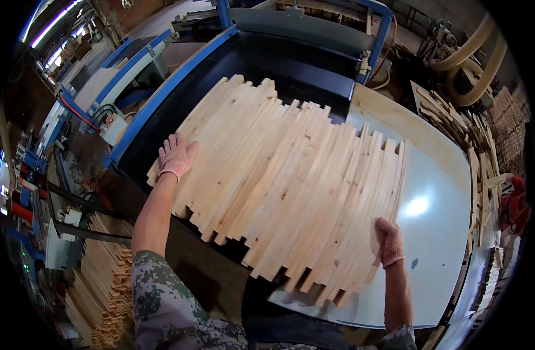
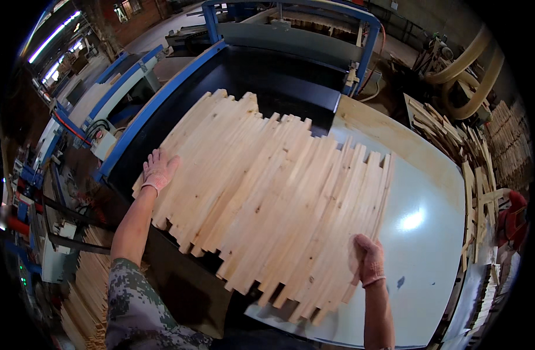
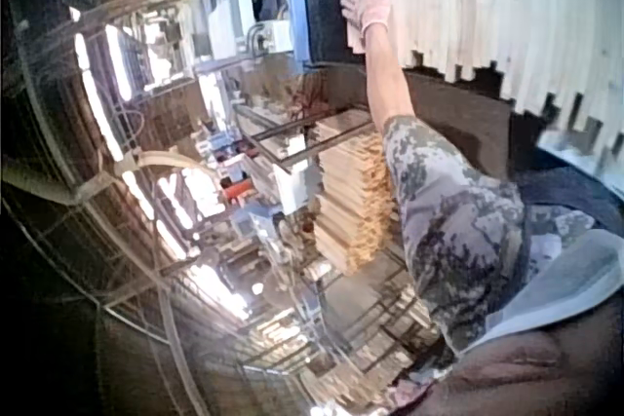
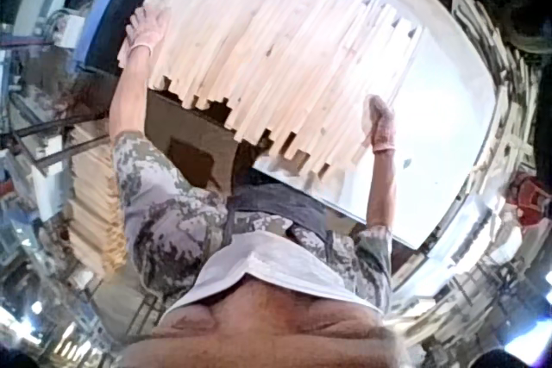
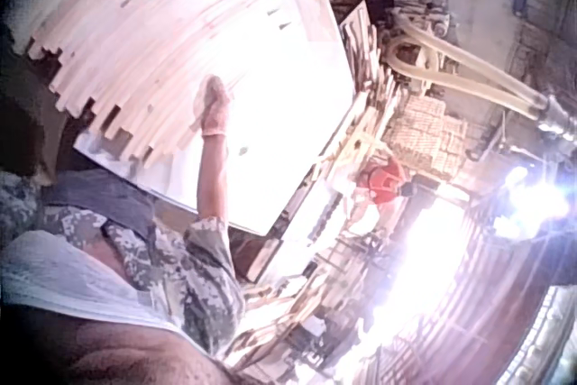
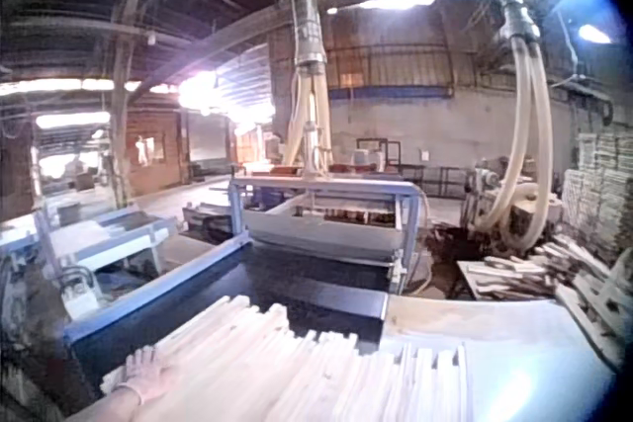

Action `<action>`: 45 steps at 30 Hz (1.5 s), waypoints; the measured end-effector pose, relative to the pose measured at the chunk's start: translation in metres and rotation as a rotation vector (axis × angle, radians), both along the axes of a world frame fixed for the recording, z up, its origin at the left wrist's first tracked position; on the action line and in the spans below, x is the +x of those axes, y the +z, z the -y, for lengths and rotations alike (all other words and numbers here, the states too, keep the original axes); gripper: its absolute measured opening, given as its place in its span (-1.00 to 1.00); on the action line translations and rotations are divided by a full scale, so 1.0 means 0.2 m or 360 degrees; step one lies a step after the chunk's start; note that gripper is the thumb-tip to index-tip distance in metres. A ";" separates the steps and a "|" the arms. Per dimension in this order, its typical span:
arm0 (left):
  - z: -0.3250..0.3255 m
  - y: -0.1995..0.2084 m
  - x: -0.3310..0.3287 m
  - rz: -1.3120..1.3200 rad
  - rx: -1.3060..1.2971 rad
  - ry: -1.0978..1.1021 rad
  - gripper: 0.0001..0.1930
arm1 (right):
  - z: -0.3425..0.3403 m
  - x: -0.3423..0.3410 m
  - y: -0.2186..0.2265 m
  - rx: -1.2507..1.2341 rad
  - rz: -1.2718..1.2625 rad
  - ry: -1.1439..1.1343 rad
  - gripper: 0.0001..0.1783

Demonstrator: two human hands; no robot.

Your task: The person repeatedly picks up stacks of light-colored wooden planks from a metal table and places them onto a moving conveyor belt. The person aligns the planks on the belt and continues the cycle of picking, placing, and aligning throughout the clip.

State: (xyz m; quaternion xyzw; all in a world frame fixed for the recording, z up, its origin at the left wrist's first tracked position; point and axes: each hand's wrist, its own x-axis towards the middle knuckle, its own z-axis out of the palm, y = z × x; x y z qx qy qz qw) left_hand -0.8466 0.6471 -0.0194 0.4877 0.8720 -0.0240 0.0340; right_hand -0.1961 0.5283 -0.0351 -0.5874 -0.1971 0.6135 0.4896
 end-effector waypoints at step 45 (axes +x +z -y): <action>0.74 -0.13 -0.06 0.0291 0.0574 -0.0076 -0.18 | -0.02 -0.76 -0.25 0.0778 0.1045 0.0157 -0.38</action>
